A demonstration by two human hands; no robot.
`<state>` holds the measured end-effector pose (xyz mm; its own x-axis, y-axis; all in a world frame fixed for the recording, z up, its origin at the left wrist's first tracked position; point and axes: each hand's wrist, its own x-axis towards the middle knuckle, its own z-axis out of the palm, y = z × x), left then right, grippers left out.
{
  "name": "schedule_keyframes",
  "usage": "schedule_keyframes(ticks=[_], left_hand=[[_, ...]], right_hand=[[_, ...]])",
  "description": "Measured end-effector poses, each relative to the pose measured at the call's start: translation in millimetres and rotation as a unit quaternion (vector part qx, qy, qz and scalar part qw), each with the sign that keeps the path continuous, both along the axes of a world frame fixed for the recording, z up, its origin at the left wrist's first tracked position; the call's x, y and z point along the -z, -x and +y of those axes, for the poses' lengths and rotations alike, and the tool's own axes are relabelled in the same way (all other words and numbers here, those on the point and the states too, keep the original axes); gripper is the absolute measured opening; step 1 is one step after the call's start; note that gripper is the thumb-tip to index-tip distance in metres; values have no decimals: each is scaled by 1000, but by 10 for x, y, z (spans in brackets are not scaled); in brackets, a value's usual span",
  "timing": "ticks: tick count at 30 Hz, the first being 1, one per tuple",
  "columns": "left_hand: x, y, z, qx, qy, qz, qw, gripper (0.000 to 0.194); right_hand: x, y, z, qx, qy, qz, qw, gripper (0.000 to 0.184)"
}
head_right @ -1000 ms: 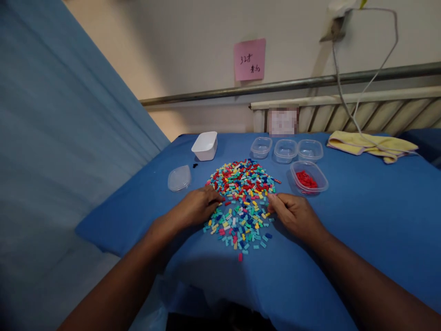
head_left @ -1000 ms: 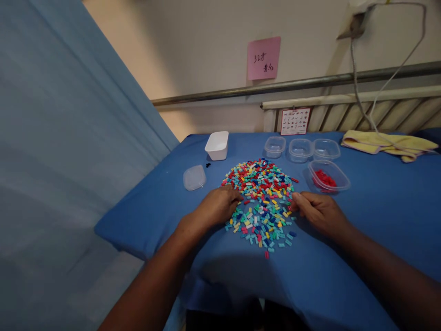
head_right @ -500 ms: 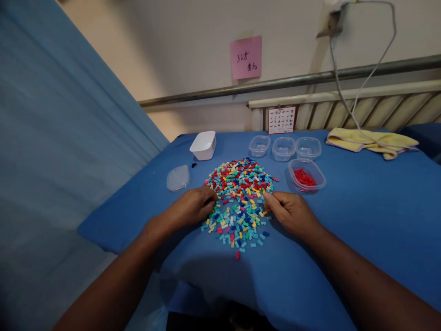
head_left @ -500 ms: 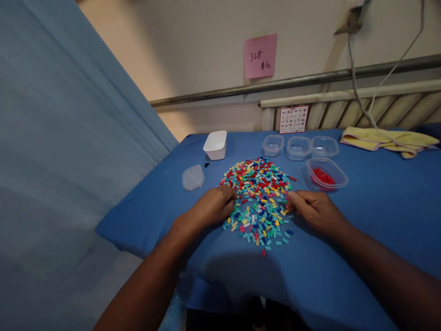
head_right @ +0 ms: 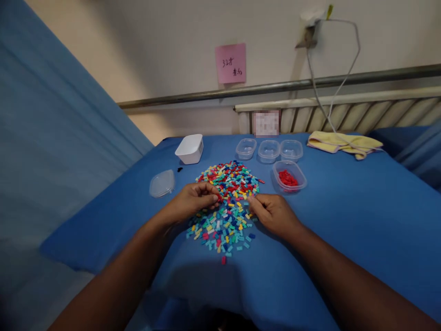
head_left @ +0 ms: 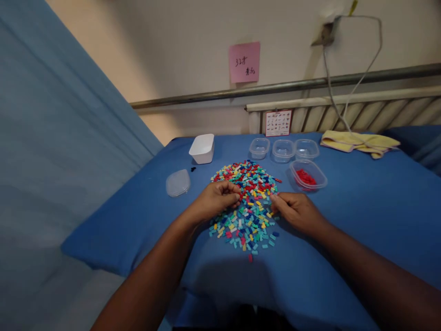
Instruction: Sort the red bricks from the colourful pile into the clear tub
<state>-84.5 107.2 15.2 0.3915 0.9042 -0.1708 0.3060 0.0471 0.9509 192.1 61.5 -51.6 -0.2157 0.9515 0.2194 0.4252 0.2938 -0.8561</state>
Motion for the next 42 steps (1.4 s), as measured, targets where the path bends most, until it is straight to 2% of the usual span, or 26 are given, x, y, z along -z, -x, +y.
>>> schedule_keyframes(ticks=[3,8,11,12,14,16,19,21,23,26,29,31,35,39,42], left_hand=[[-7,-431,219,52,-70,-3,996,20],[-39,-1358,563,101,-196,1,975,13],[-103,-1663,679,108,-245,16,963,20],[-139,-1658,702,104,-257,24,960,22],[-236,-1472,724,93,-274,51,956,22],[-352,-1106,709,86,-275,105,952,19],[-490,-458,613,104,-233,226,940,17],[-511,-116,508,122,-215,292,924,15],[-475,87,388,153,-210,334,906,17],[-376,148,218,181,-198,414,870,21],[-293,67,100,155,-193,519,818,19],[-258,22,62,134,-199,552,798,17],[-219,24,50,136,-213,561,788,16],[-226,47,-5,133,-261,565,771,22],[-238,9,-101,153,-283,548,772,28]], right_hand=[[-14,17,28,-6,-10,-3,1000,56],[-23,10,49,-2,-9,11,1000,55],[-15,-23,43,-4,2,39,999,53],[-13,-33,39,-4,7,46,999,54],[-13,-47,33,0,13,50,999,54],[-18,-47,28,2,18,45,999,55],[-25,-28,22,-3,24,37,999,56],[-19,-14,19,-3,23,30,999,56],[-1,-6,19,-1,23,22,999,56],[34,-8,23,0,26,24,999,56],[56,-18,29,1,30,31,999,57],[62,-25,33,3,31,32,999,56],[72,-35,40,4,36,29,999,55],[77,-38,40,8,39,26,999,57],[63,-34,37,7,31,28,999,56]])
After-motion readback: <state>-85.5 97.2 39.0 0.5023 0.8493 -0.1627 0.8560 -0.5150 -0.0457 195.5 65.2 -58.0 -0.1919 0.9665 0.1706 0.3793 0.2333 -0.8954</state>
